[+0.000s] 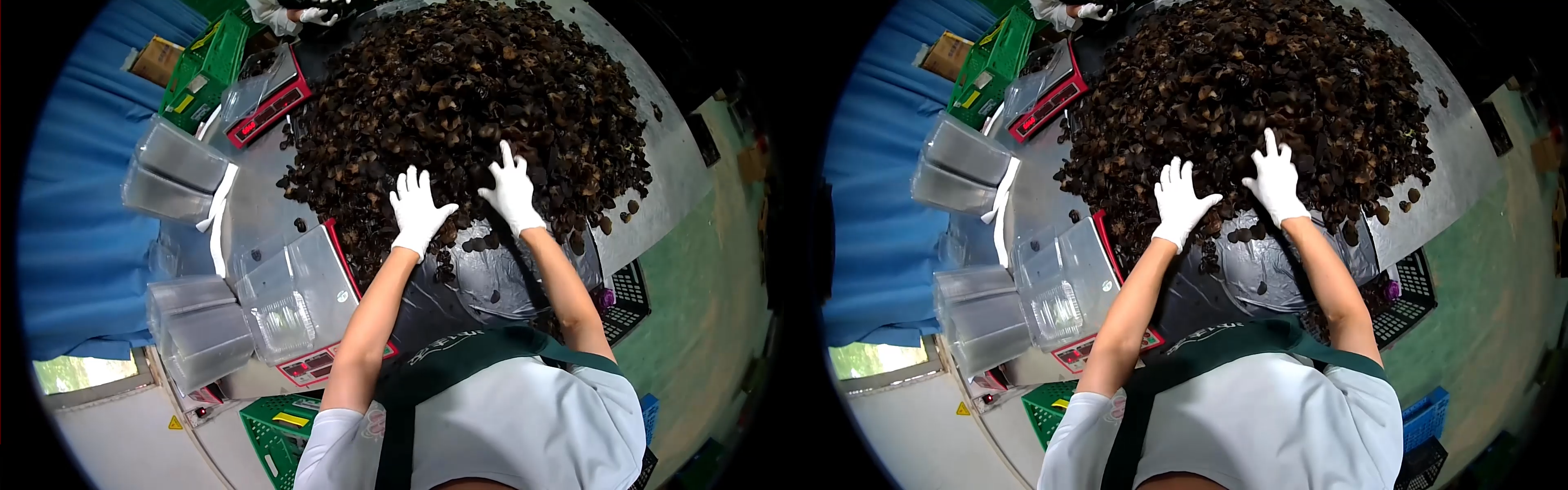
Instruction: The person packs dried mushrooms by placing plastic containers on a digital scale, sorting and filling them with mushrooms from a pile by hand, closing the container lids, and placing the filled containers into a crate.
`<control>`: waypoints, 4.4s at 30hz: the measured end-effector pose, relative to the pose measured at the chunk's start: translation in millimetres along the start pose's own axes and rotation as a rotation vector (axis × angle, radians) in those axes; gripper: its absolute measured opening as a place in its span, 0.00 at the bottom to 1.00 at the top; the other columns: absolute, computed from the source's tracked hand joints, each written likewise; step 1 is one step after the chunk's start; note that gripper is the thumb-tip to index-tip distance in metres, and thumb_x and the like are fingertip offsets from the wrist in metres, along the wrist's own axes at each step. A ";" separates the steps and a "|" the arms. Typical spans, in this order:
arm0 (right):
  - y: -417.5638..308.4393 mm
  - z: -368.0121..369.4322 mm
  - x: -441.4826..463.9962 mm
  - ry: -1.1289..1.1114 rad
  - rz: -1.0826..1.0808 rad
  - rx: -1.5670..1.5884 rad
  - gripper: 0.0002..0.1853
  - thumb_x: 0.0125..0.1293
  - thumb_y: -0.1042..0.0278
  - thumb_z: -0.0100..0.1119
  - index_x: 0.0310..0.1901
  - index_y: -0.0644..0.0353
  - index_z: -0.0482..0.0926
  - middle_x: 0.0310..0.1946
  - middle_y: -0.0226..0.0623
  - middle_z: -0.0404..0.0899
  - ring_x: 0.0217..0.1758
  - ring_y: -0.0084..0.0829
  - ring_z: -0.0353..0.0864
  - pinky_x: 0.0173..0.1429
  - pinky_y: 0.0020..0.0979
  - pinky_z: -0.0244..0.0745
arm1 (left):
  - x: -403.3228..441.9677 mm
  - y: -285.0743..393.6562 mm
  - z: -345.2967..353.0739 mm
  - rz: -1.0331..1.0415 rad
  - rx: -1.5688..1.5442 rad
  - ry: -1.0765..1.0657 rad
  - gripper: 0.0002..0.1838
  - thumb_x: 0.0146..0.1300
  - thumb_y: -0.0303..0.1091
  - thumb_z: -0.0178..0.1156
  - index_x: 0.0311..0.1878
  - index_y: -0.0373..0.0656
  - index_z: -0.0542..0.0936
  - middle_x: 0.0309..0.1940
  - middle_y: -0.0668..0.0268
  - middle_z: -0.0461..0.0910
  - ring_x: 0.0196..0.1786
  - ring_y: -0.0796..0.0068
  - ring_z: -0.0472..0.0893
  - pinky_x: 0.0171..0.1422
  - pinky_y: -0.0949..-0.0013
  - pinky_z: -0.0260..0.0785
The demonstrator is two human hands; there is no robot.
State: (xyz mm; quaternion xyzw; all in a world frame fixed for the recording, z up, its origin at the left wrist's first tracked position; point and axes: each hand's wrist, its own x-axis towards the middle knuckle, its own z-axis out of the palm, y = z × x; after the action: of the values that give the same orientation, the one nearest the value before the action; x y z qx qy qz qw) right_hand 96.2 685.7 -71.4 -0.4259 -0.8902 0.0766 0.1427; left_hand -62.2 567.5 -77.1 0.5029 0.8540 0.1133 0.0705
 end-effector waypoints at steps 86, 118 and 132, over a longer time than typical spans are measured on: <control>-6.8 -47.1 -185.6 -0.690 -0.033 0.335 0.61 0.37 0.53 0.80 0.73 0.54 0.52 0.74 0.53 0.49 0.69 0.51 0.65 0.67 0.41 0.69 | -197.5 -10.2 -13.3 0.350 -0.265 -0.286 0.54 0.34 0.31 0.71 0.71 0.47 0.59 0.73 0.51 0.52 0.53 0.49 0.74 0.55 0.54 0.73; 9.4 -7.5 -220.5 -0.256 0.503 1.111 0.30 0.65 0.71 0.61 0.68 0.60 0.64 0.38 0.27 0.76 0.31 0.15 0.68 0.38 0.19 0.70 | -153.7 62.0 29.7 0.438 -0.248 -0.235 0.30 0.41 0.35 0.69 0.53 0.53 0.75 0.57 0.64 0.68 0.55 0.59 0.72 0.43 0.59 0.78; 3.8 -17.6 -190.5 -0.305 0.379 0.873 0.41 0.57 0.63 0.72 0.70 0.57 0.62 0.56 0.34 0.76 0.35 0.19 0.75 0.44 0.24 0.75 | -142.9 -5.2 -12.1 0.057 -0.930 0.253 0.10 0.41 0.25 0.67 0.31 0.40 0.81 0.40 0.60 0.79 0.47 0.64 0.79 0.54 0.68 0.71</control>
State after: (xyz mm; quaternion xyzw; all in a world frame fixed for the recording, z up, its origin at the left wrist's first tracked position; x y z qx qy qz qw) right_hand 218.3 539.8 -91.8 -0.4647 -0.6926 0.5281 0.1596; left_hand -0.3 438.5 -65.9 0.4234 0.7006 0.5453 0.1801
